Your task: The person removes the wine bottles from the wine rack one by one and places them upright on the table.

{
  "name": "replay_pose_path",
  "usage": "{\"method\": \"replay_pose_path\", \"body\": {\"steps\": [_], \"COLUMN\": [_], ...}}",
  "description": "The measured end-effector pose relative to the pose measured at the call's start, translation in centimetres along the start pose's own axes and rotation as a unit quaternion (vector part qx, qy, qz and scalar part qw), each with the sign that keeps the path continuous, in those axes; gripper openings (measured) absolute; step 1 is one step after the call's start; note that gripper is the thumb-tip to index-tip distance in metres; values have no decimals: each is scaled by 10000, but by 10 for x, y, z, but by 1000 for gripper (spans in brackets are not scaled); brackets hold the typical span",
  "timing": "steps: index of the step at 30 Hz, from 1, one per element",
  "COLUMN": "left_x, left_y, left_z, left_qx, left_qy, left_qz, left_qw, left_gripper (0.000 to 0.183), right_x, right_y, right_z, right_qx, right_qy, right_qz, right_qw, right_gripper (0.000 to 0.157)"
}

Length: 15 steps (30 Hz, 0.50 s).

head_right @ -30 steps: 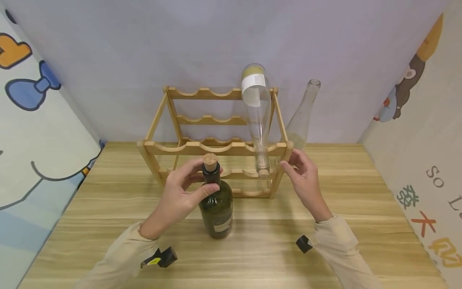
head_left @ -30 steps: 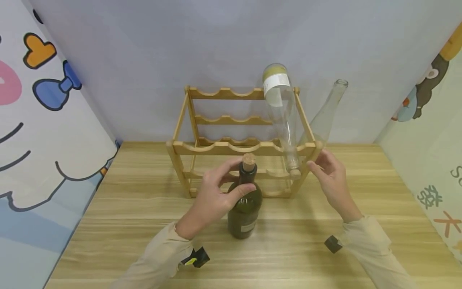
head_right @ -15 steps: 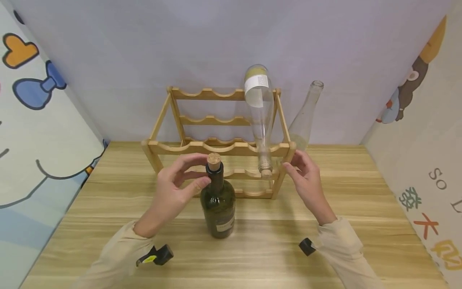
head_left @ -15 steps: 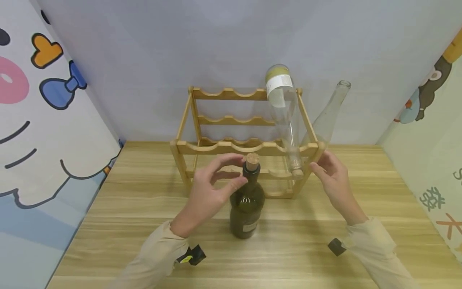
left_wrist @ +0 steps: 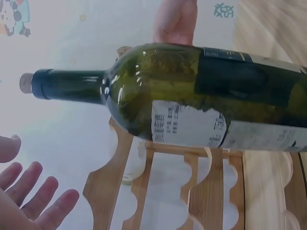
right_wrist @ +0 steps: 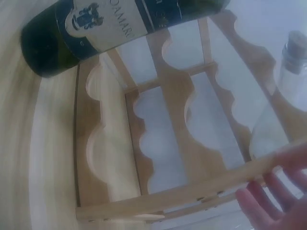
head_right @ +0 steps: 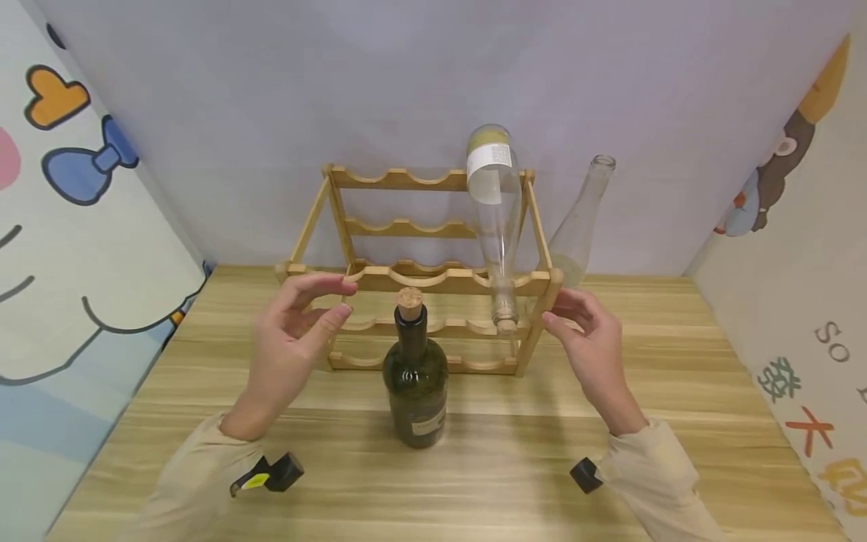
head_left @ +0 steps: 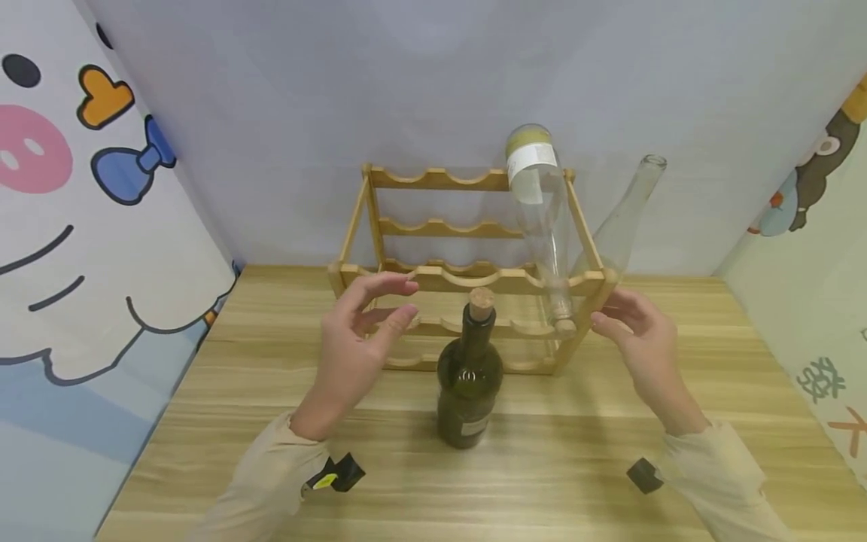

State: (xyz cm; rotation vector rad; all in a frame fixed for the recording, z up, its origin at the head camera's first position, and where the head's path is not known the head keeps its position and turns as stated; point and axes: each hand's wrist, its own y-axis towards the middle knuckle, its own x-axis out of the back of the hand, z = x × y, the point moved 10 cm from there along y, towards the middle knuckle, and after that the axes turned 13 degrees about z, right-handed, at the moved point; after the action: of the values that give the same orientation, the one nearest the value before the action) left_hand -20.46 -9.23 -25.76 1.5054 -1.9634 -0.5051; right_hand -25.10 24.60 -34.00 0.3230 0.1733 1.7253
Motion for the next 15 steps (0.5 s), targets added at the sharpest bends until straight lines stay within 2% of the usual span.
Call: {"method": "replay_pose_path", "body": {"steps": [7,15], "left_x": [19,38], "left_y": [-5,-11], "left_z": [3,8], "left_qx": [50,139], "left_qy": [384,440], "left_qz": [-203,-563], "left_qw": [9990,9973], "left_gripper": [30,29], "right_x": [8,2], "right_y": [-11,-21], "right_z": [16,52], "right_qx": [252,1029], "right_qy": [399,527], "right_qz": [-527,-361], "right_qw": [9975,9926], "right_gripper": [24,19]}}
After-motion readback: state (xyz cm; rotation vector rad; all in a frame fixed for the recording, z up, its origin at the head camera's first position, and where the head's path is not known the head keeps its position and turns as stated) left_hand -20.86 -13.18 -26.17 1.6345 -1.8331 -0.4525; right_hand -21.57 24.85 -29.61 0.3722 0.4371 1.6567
